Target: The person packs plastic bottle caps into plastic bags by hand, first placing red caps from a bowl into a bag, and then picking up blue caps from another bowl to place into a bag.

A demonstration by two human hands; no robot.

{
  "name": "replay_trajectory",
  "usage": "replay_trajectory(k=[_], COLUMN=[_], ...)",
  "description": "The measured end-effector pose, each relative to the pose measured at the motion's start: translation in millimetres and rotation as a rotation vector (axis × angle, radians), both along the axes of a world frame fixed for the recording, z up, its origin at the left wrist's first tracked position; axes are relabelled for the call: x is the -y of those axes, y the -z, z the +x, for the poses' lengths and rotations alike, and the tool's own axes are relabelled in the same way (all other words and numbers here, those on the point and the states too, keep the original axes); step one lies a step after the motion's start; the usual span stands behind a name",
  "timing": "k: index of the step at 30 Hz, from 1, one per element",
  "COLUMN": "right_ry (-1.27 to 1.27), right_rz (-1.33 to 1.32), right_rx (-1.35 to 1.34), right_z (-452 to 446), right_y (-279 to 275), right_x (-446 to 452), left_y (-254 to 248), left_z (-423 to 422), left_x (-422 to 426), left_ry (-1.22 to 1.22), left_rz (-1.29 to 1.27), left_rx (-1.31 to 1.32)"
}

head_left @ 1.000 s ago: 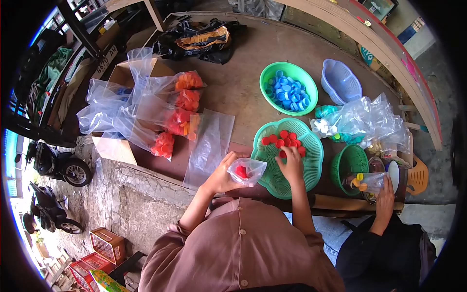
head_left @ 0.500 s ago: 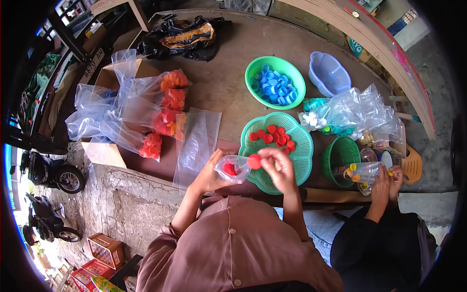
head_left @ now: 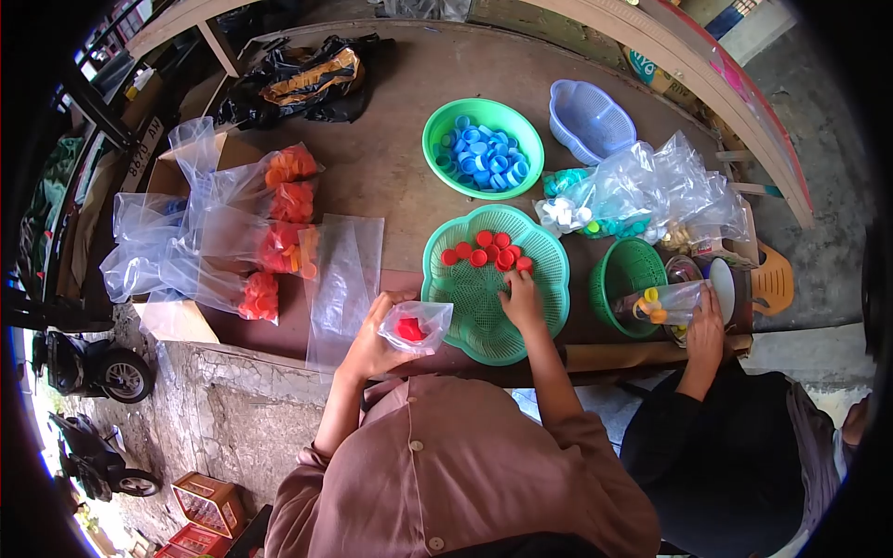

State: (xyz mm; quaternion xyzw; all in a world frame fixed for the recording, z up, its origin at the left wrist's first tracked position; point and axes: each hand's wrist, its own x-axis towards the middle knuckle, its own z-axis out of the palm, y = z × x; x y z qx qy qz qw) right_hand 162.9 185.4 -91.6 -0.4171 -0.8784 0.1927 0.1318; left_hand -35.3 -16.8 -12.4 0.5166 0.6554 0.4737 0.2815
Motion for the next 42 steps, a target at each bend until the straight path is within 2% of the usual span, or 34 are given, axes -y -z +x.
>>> replay_trajectory(k=[2, 4, 5, 7, 8, 11, 12, 14, 16, 17, 18, 19, 20, 21, 24, 26, 28, 29, 31, 32, 34, 35, 36, 38, 39, 40, 42], right_ry=[-0.023, -0.024, -0.03, -0.049, -0.137, -0.442, -0.497, -0.738, -0.601, -0.439, -0.179, -0.096, 0.021, 0.09, 0.011, -0.019, -0.064, -0.061, 0.36, 0.363, 0.292, 0.195, 0.196, 0.051, -0.02, -0.079, -0.181], right_rz=[-0.023, -0.317, -0.32, -0.733, -0.836, -0.663, -0.623, -0.2, -0.389, -0.359, -0.347, -0.159, 0.059, 0.085, 0.121, 0.019, -0.219, -0.22, -1.163, -1.165, -1.597, -1.67, -1.669, -1.566, -1.49, -1.289, -0.721], right_rx=[-0.01, -0.241, -0.242, -0.774, -0.854, -0.675, -0.499, -0.458, -0.624, -0.707, -0.551, -0.445, -0.049, 0.248, 0.102, 0.066, -0.22, -0.219, -0.826, -0.828, -1.19, -1.266, -1.269, -1.313, -1.251, -1.067, -0.927], right_z=[4.4, -0.8, -3.3, -22.5, -26.7, -40.1, -45.6, -51.4, -50.4, -46.3, -43.2, -34.3, -21.9, -14.0, 0.7, 6.0, 3.4, 2.6, -4.6, -3.4, -1.9, -3.5, -5.8, -12.4, -17.5, -20.8, -40.6], right_y=[8.9, 1.4, -2.7, -65.5, -97.0, -150.1, -161.3, -149.0, -143.6, -127.9, -120.3, -83.8, -57.0, -36.3, 5.8, 16.9, 13.4, 11.9, -16.8, -22.0, -30.5, -35.6, -42.7, -62.0, -78.8, -90.5, -127.5], right_x=[-3.2, -1.4, 1.4, 25.4, 37.2, 65.0, 72.7, 77.1, 59.7, 43.7, 28.2, 4.5, -7.7, -17.8, -29.2, -33.1, -25.5, -20.4, -2.5, 2.8, 12.2, 17.1, 22.3, 33.2, 39.1, 44.9, 75.7], left_y=[2.0, 5.1, 5.9, 3.8, 2.9, 4.8, 4.5, 3.1, 2.3, -0.8, -2.4, -0.6, -1.8, -3.9, -5.9, -6.7, -7.6, -6.9, -4.4, -3.4, -1.7, -0.8, -0.1, -0.2, -0.5, -0.7, 2.1], left_z=[0.9, 1.2, 1.6, 2.9, 3.0, 3.9, 4.9, 5.9, 4.9, 4.7, 4.7, 4.1, 4.2, 5.1, 5.3, 4.9, 4.3, 4.0, 3.2, 3.1, 3.6, 3.6, 3.4, 3.3, 3.4, 2.8, 1.5], left_x=[-0.1, 0.6, 0.5, -0.5, -0.7, -1.0, -1.6, -2.3, -0.9, -0.8, 0.1, 0.2, -1.0, -1.8, -3.8, -5.2, -5.8, -6.6, -7.6, -7.2, -6.6, -6.2, -6.0, -5.3, -4.6, -3.5, -0.6], left_ry=[0.004, 0.01, 0.014, 0.002, 0.0, 0.007, 0.013, 0.013, 0.006, -0.006, -0.017, -0.015, -0.012, -0.013, -0.007, -0.003, 0.0, 0.002, 0.025, 0.027, 0.03, 0.033, 0.04, 0.046, 0.051, 0.056, 0.057], left_rz=[-0.015, -0.012, -0.005, 0.004, 0.018, -0.004, -0.002, 0.003, -0.04, -0.025, -0.013, -0.002, 0.0, 0.002, -0.01, -0.027, -0.037, -0.038, -0.009, -0.012, -0.01, -0.013, -0.006, 0.001, 0.01, 0.018, 0.023], left_rx=[-0.036, -0.033, -0.028, -0.025, -0.023, -0.059, -0.059, -0.01, 0.011, 0.007, 0.003, -0.024, -0.025, -0.01, 0.021, 0.04, 0.021, 0.023, -0.016, -0.017, -0.027, -0.028, -0.032, -0.039, -0.024, -0.01, -0.035])
